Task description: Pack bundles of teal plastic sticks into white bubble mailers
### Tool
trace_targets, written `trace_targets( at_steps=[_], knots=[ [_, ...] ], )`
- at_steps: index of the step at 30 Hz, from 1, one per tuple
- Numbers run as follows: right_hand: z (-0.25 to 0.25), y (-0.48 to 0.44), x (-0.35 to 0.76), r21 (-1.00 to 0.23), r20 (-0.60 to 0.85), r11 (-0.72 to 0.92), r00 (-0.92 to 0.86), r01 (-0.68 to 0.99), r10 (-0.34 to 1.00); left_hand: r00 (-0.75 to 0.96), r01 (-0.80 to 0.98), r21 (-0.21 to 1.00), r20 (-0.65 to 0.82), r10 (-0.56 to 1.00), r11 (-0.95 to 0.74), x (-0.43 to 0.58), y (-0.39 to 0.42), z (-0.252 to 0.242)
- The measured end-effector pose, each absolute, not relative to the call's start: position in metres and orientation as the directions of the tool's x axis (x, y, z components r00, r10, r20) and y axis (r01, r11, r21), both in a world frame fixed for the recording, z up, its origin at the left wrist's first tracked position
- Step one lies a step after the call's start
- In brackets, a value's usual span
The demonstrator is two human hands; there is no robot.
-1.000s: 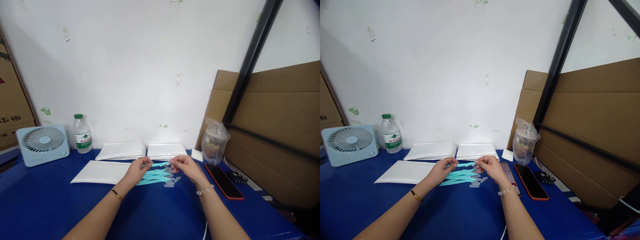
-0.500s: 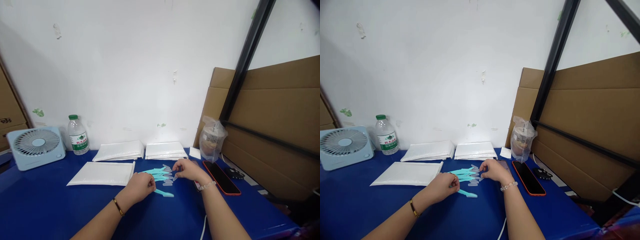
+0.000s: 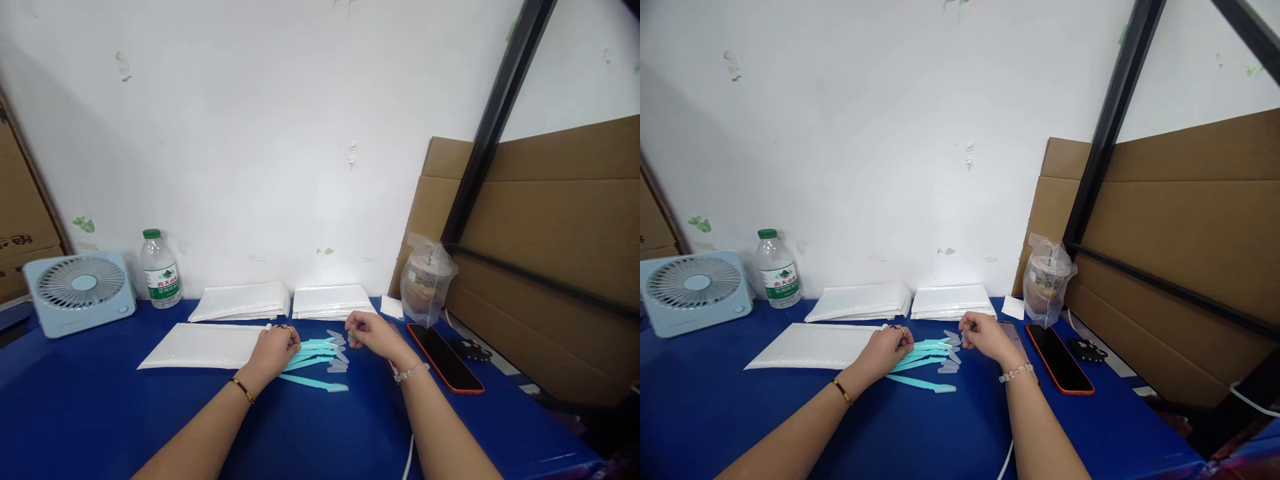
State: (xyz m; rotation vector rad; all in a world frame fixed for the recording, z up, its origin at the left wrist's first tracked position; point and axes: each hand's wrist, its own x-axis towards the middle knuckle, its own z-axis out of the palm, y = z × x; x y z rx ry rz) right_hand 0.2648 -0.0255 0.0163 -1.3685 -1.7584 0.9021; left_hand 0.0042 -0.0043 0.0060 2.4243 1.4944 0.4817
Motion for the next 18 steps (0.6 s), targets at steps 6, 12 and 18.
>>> trace_targets(
  at_steps=[6, 12, 18],
  knots=[
    [0.021, -0.02, 0.261, -0.975, 0.094, 0.096, -0.021, 0.198, 0.995, 0.335, 0.768, 0.53, 0.148, 0.931, -0.36, 0.0, 0.004, 0.006],
    [0.024, -0.023, 0.258, -0.985, 0.144, 0.144, -0.011, 0.096, 0.99, 0.32, 0.667, 0.669, 0.142, 0.937, -0.329, -0.007, 0.012, 0.0],
    [0.024, -0.025, 0.249, -0.981, 0.155, 0.162, -0.067, 0.103, 0.986, 0.334, 0.636, 0.698, 0.136, 0.933, -0.33, -0.006, 0.013, -0.002]
  ],
)
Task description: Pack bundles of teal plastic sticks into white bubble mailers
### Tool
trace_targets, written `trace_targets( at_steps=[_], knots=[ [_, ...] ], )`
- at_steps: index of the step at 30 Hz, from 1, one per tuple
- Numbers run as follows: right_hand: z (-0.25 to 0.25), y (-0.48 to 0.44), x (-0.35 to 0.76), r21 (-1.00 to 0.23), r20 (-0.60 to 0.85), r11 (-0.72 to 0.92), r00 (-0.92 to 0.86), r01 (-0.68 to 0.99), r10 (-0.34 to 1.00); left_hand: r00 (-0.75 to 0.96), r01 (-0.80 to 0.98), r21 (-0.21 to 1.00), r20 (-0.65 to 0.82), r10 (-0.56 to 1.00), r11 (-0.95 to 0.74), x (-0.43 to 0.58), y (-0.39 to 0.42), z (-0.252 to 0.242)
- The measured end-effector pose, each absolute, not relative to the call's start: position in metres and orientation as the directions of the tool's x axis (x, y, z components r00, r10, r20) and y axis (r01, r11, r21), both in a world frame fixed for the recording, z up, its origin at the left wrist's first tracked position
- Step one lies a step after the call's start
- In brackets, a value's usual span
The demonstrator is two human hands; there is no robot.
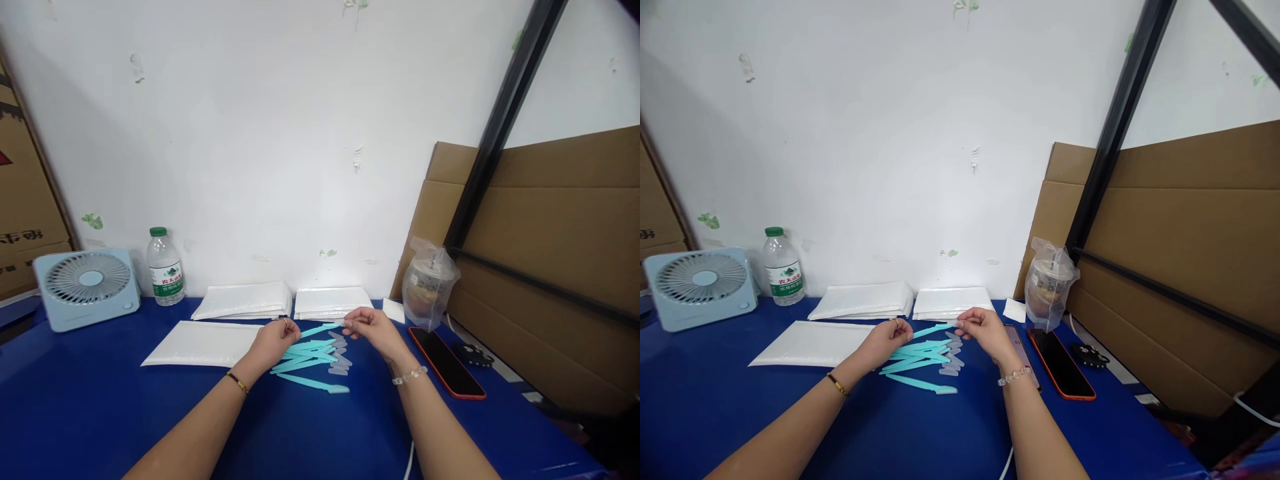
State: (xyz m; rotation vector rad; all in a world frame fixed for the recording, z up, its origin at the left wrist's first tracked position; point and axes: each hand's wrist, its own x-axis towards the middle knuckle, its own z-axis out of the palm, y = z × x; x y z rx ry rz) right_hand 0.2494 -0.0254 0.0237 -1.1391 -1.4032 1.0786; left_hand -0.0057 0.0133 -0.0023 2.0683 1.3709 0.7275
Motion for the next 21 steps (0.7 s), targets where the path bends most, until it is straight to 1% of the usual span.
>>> trace_targets(
  at_steps=[5, 13, 18, 21],
  knots=[
    [0.023, -0.026, 0.244, -0.974, 0.156, 0.173, -0.12, 0.147, 0.981, 0.359, 0.611, 0.713, 0.136, 0.923, -0.343, -0.004, 0.011, 0.002],
    [0.029, -0.027, 0.256, -0.968, 0.2, 0.204, -0.04, 0.149, 0.979, 0.345, 0.593, 0.738, 0.128, 0.93, -0.322, -0.007, 0.01, 0.003],
    [0.027, -0.028, 0.245, -0.964, 0.194, 0.209, -0.1, 0.166, 0.976, 0.37, 0.573, 0.748, 0.13, 0.92, -0.336, -0.005, 0.009, 0.006],
    [0.027, -0.031, 0.24, -0.963, 0.147, 0.18, -0.171, 0.198, 0.974, 0.402, 0.594, 0.725, 0.11, 0.909, -0.35, -0.005, 0.003, 0.013]
  ],
)
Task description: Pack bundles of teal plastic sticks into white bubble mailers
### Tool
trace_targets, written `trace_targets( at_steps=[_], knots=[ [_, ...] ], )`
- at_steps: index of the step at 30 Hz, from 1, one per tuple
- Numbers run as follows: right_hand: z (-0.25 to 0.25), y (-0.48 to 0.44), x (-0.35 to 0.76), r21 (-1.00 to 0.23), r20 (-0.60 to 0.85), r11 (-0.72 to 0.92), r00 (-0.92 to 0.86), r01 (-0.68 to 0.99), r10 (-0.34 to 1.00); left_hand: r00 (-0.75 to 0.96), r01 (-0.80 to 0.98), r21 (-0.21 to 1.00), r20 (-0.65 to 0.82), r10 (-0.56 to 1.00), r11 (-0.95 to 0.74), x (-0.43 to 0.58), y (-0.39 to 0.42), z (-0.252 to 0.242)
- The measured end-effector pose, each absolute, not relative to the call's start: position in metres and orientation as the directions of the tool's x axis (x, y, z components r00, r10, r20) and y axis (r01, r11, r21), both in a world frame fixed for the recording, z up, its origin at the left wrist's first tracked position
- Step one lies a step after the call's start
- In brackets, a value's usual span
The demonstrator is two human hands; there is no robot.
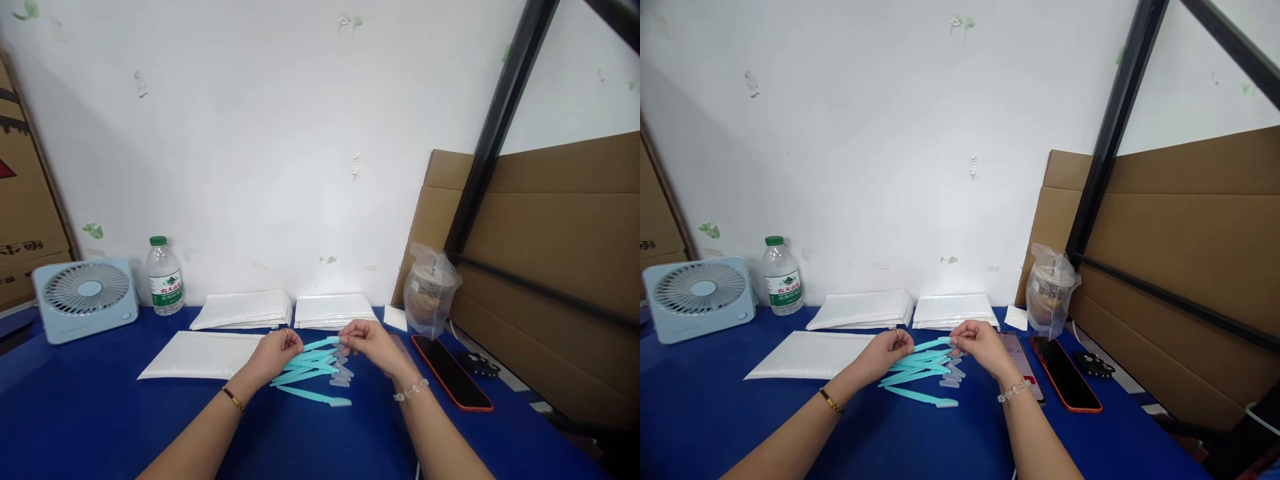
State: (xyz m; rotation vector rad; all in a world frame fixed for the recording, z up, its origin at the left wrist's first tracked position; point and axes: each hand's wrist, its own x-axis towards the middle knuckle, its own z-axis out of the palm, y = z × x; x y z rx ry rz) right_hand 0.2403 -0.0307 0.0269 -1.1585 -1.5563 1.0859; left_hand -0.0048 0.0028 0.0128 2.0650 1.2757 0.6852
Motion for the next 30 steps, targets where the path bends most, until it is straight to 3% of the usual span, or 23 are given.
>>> trace_targets(
  at_steps=[4, 9, 11, 16, 19, 24, 30],
  knots=[
    [0.025, -0.034, 0.245, -0.938, 0.008, 0.129, -0.352, 0.321, 0.936, 0.539, 0.649, 0.654, -0.035, 0.842, -0.388, -0.006, -0.015, 0.025],
    [0.017, -0.034, 0.249, -0.829, 0.028, 0.236, -0.384, 0.507, 0.923, 0.574, 0.742, 0.529, -0.183, 0.798, -0.412, -0.002, -0.035, 0.032],
    [0.014, -0.034, 0.244, -0.769, 0.031, 0.292, -0.424, 0.568, 0.905, 0.556, 0.756, 0.499, -0.146, 0.818, -0.424, 0.0, -0.034, 0.029],
    [0.009, -0.037, 0.233, -0.618, 0.004, 0.357, -0.451, 0.701, 0.893, 0.488, 0.772, 0.359, 0.194, 0.851, -0.525, 0.003, -0.018, 0.013],
    [0.01, -0.038, 0.233, -0.535, 0.017, 0.334, -0.386, 0.776, 0.922, 0.49, 0.791, 0.322, 0.178, 0.853, -0.521, 0.004, -0.011, 0.007],
    [0.011, -0.034, 0.241, -0.405, 0.106, 0.28, -0.26, 0.871, 0.96, 0.474, 0.784, 0.369, 0.162, 0.866, -0.498, 0.002, -0.013, 0.014],
    [0.009, -0.032, 0.255, -0.526, 0.026, 0.302, -0.341, 0.795, 0.94, 0.508, 0.777, 0.392, 0.073, 0.858, -0.493, 0.006, -0.026, 0.021]
  ],
)
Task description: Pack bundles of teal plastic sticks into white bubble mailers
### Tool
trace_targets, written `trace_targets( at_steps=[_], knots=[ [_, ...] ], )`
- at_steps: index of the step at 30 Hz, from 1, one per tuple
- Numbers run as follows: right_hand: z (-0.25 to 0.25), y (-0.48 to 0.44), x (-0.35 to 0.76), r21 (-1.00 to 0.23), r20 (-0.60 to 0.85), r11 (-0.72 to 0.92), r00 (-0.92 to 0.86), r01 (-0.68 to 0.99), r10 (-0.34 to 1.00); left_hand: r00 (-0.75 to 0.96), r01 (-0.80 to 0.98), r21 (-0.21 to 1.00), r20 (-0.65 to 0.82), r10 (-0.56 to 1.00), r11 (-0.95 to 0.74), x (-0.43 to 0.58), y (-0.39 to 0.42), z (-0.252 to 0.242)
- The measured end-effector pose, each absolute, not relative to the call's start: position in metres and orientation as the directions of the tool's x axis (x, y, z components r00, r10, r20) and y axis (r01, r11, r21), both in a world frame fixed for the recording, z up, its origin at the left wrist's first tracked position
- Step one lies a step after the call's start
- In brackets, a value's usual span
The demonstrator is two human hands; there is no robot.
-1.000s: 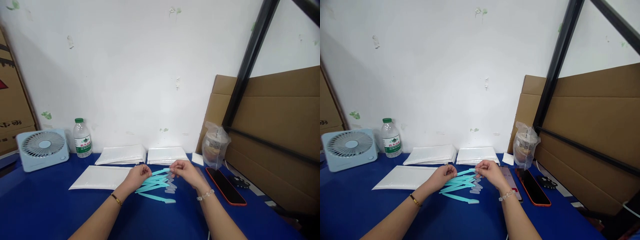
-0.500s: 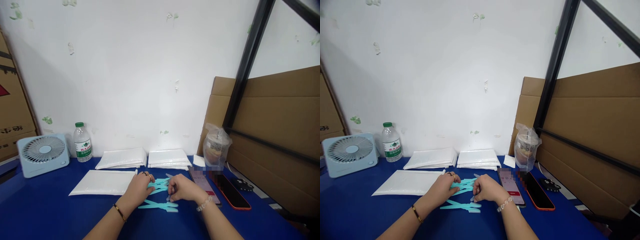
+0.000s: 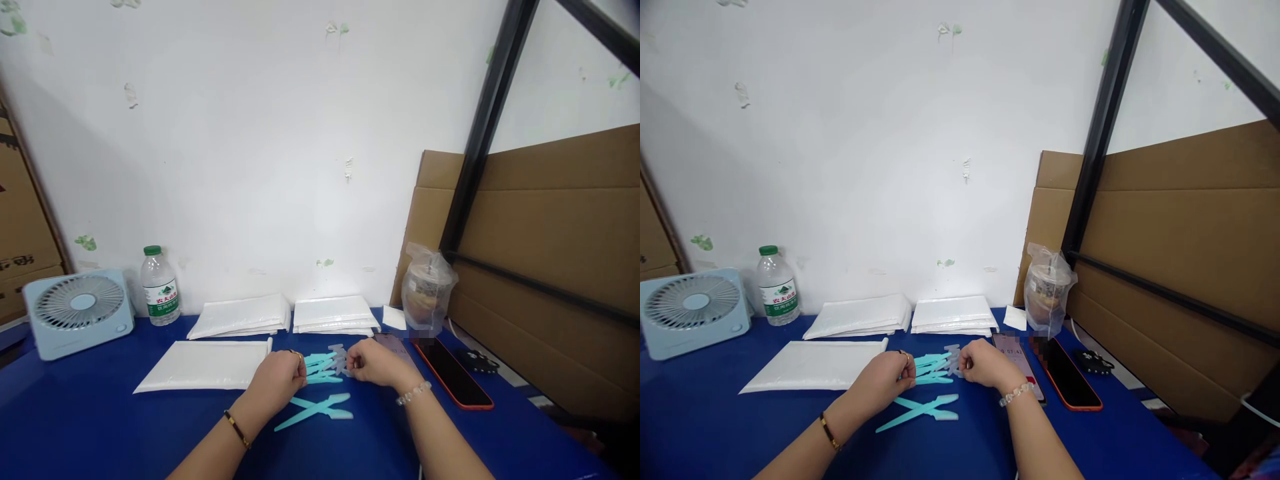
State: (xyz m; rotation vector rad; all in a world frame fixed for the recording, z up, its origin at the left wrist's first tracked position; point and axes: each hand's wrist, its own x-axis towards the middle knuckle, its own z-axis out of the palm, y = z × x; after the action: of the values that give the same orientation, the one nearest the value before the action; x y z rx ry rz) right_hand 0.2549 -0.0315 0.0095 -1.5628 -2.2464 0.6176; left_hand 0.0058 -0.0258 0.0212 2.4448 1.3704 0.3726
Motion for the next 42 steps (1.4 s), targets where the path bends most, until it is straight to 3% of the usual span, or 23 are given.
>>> trace_targets(
  at_steps=[6, 13, 18, 20, 24, 28, 35, 42],
  knots=[
    [0.012, -0.033, 0.258, -0.6, 0.005, 0.331, -0.41, 0.729, 0.912, 0.492, 0.807, 0.341, 0.064, 0.868, -0.482, 0.009, -0.026, 0.014],
    [0.016, -0.036, 0.245, -0.626, 0.031, 0.389, -0.476, 0.676, 0.879, 0.503, 0.785, 0.396, 0.043, 0.863, -0.477, 0.011, -0.026, 0.015],
    [0.015, -0.037, 0.247, -0.685, -0.032, 0.37, -0.533, 0.628, 0.845, 0.548, 0.746, 0.479, -0.05, 0.835, -0.462, 0.012, -0.029, 0.015],
    [0.014, -0.035, 0.25, -0.655, 0.022, 0.373, -0.477, 0.657, 0.879, 0.539, 0.744, 0.467, 0.004, 0.842, -0.478, 0.011, -0.028, 0.017],
    [0.013, -0.029, 0.253, -0.502, 0.183, 0.433, -0.398, 0.748, 0.899, 0.503, 0.798, 0.329, 0.097, 0.859, -0.505, 0.01, -0.025, 0.021],
    [0.011, -0.027, 0.25, -0.449, 0.16, 0.454, -0.431, 0.769, 0.888, 0.496, 0.827, 0.266, 0.072, 0.865, -0.496, 0.011, -0.024, 0.021],
    [0.01, -0.03, 0.253, -0.607, 0.043, 0.35, -0.41, 0.714, 0.911, 0.476, 0.829, 0.3, 0.06, 0.877, -0.471, 0.012, -0.023, 0.017],
    [0.013, -0.03, 0.244, -0.616, 0.087, 0.401, -0.448, 0.678, 0.89, 0.494, 0.817, 0.305, 0.071, 0.867, -0.49, 0.012, -0.024, 0.016]
  ],
)
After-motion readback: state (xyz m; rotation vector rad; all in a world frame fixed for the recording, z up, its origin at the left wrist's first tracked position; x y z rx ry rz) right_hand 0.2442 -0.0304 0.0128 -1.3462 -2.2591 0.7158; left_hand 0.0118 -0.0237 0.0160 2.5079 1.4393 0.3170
